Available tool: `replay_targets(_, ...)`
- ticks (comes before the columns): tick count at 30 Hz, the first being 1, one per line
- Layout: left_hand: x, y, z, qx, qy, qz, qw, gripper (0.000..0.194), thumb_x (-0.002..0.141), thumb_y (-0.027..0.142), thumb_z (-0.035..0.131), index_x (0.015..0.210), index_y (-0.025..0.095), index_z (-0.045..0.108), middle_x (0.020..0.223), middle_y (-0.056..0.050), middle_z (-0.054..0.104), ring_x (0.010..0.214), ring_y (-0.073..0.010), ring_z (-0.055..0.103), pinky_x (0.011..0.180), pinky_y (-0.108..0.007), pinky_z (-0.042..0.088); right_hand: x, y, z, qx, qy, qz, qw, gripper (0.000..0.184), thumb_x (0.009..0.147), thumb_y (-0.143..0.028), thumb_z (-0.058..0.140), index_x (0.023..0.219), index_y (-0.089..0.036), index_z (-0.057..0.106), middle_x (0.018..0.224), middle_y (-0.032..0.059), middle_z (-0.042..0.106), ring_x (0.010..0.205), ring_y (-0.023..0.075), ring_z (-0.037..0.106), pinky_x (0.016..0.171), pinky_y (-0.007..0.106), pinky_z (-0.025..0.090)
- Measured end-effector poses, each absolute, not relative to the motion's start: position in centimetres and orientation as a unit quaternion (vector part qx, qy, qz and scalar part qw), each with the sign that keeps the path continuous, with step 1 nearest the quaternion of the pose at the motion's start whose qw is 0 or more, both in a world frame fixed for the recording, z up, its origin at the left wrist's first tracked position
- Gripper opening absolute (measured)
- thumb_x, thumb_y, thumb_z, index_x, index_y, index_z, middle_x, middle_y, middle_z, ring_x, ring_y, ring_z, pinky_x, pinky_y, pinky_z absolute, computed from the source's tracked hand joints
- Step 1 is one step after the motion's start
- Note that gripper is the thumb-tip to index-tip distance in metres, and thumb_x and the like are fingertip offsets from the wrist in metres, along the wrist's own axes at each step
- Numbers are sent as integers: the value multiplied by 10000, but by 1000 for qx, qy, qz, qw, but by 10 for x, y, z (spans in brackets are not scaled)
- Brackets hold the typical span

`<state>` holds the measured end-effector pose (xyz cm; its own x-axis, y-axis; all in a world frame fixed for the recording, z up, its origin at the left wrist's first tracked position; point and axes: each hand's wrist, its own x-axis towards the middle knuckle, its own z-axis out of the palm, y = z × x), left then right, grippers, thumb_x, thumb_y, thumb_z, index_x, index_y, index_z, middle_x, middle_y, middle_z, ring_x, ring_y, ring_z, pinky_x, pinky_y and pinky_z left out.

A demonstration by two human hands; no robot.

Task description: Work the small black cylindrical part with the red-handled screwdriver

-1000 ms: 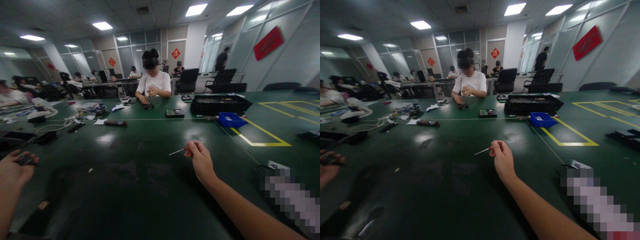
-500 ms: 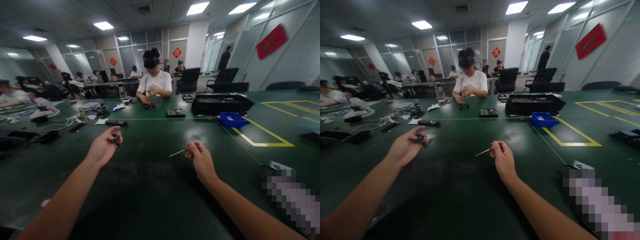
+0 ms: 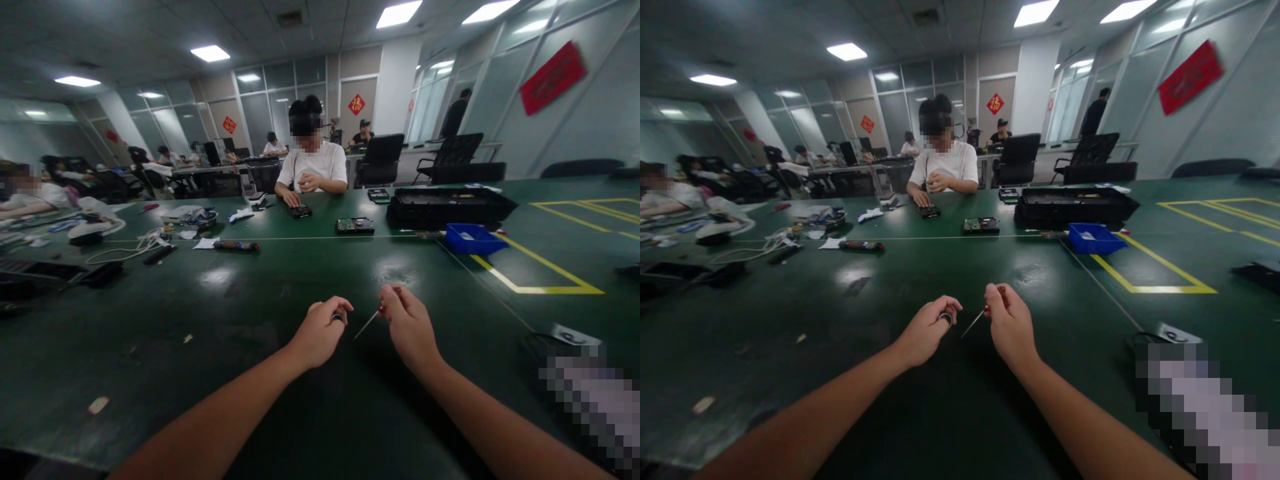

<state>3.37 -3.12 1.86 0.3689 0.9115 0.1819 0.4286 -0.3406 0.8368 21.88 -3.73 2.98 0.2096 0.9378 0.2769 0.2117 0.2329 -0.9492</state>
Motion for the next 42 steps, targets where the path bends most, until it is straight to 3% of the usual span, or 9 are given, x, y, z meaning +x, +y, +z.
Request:
replay_targets(5, 20, -27, 12, 756, 454, 343, 323, 527, 708, 2, 511, 1200, 191, 541, 1115, -82, 617, 1070, -222, 563, 974, -371, 438, 216, -44, 31, -508, -570, 323, 559, 369, 938, -564, 542, 820, -221, 615, 665, 9, 614, 627, 182, 595, 614, 318, 471)
replay_targets(11, 8, -17, 7, 765, 447, 364, 288, 300, 849, 132, 612, 1131, 225, 654, 1170, -62, 649, 1119, -230, 589, 1025, -408, 448, 217, -43, 32, -482, -552, 325, 597, 280, 932, -486, 576, 960, -218, 654, 752, 32, 671, 688, 195, 634, 694, 357, 515)
replay_targets(18, 6, -14, 4, 747, 454, 390, 290, 426, 823, 153, 705, 1236, 240, 650, 1254, -58, 655, 1179, -234, 593, 1079, -425, 430, 216, -43, 32, -471, -571, 345, 577, 335, 899, -533, 615, 967, -209, 666, 811, 54, 721, 753, 215, 692, 762, 384, 545)
replay_targets(28, 5, -12, 4, 761, 442, 392, 267, 380, 836, 175, 709, 1206, 248, 671, 1249, -45, 671, 1194, -228, 586, 1096, -425, 407, 217, -42, 30, -487, -599, 314, 553, 318, 922, -522, 580, 968, -218, 659, 828, 56, 745, 761, 212, 710, 747, 353, 540)
replay_targets(32, 4, -12, 3, 765, 445, 386, 260, 393, 833, 186, 720, 1215, 269, 676, 1239, -42, 677, 1194, -238, 587, 1083, -437, 415, 217, -47, 37, -555, -632, 217, 495, 364, 902, -565, 591, 782, -233, 679, 638, 18, 696, 587, 185, 641, 580, 300, 454)
replay_targets(35, 3, -13, 3, 774, 439, 378, 255, 404, 832, 200, 730, 1225, 275, 675, 1233, -41, 680, 1190, -237, 588, 1074, -431, 420, 217, -49, 39, -585, -642, 156, 471, 477, 881, -614, 589, 581, -243, 578, 482, -11, 581, 454, 152, 519, 497, 290, 358)
replay_targets(42, 2, -12, 3, 779, 435, 376, 250, 396, 834, 194, 733, 1219, 271, 677, 1224, -32, 686, 1181, -222, 591, 1079, -422, 417, 217, -49, 35, -572, -671, 131, 453, 430, 888, -595, 598, 637, -246, 586, 514, -19, 588, 457, 145, 513, 490, 285, 341)
